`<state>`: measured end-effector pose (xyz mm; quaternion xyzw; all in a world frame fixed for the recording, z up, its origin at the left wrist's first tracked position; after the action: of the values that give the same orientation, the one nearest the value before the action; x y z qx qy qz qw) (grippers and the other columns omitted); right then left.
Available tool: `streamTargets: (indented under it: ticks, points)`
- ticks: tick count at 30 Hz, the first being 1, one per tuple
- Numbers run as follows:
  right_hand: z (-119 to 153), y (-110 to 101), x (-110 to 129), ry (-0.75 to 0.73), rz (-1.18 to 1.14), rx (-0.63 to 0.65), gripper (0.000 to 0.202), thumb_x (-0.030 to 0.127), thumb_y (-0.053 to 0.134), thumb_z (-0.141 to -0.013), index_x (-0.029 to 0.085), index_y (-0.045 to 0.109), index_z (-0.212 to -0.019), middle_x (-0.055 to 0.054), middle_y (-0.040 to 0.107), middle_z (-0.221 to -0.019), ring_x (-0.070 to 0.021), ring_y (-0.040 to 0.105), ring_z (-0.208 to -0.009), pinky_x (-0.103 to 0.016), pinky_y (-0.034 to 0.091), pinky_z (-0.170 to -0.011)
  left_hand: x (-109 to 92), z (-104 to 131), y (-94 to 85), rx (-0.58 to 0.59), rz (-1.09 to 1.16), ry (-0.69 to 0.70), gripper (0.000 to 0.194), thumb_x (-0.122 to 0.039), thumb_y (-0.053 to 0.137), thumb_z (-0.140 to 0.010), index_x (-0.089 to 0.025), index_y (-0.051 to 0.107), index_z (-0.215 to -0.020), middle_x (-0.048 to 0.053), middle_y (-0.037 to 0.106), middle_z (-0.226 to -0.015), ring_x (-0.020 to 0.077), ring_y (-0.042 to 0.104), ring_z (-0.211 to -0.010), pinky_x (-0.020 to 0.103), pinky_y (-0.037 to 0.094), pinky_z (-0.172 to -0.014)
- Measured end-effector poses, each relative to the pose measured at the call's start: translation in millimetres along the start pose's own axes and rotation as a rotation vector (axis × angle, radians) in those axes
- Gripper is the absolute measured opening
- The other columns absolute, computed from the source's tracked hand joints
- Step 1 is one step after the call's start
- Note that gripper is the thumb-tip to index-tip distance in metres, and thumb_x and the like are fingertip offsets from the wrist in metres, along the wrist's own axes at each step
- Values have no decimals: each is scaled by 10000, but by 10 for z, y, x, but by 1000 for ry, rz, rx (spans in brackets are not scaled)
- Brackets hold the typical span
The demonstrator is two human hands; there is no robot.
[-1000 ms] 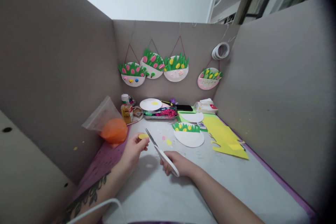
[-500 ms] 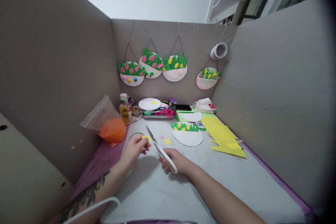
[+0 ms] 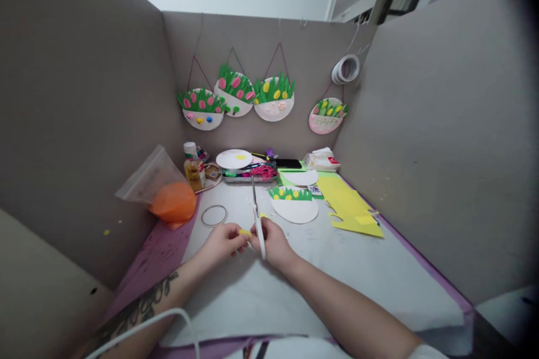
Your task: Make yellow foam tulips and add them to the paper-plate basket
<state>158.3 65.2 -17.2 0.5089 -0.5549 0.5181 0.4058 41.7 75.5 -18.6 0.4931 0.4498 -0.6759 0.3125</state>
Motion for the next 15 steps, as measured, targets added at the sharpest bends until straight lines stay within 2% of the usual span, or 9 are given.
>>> streamTargets:
  ticks: [5,8,12,15]
  points:
    - [-14,-39,-55,36,-27,-36,171,189,590,-594,174,501,-739,18,541,-660,-116,495,-593,-227,411,-561,-109,14,-152,-117,46,43,174,-328,580,-668,-156,586,-650,-23,553,-546,89,474,-458,190,359,-448]
    - [-12,-75,-51,58,-25,-57,165,172,568,-580,174,502,-732,20,540,-649,-115,491,-581,-224,398,-542,-113,4,-208,-149,60,46,155,-312,553,-680,-161,577,-654,-25,549,-556,85,464,-456,187,365,-443]
    - [-18,-96,-38,56,-18,-66,158,187,573,-588,172,502,-729,22,536,-627,-114,487,-570,-226,394,-536,-86,-13,-169,-120,68,43,211,-371,555,-698,-162,580,-713,-24,541,-576,97,471,-476,183,342,-412]
    - [-20,-48,-38,53,-22,-35,160,184,577,-585,172,504,-727,20,541,-635,-113,492,-576,-224,398,-540,-71,-3,-107,-84,47,29,239,-394,574,-692,-157,569,-669,-41,498,-521,79,410,-421,179,288,-389]
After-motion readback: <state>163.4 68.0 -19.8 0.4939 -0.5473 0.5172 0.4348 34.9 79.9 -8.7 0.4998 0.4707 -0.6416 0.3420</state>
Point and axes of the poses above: each hand's wrist, its own z-axis away from the middle knuckle, its own y-axis out of the palm, x = y × z, the point moved 9 cm from there along -z, towards the middle knuckle
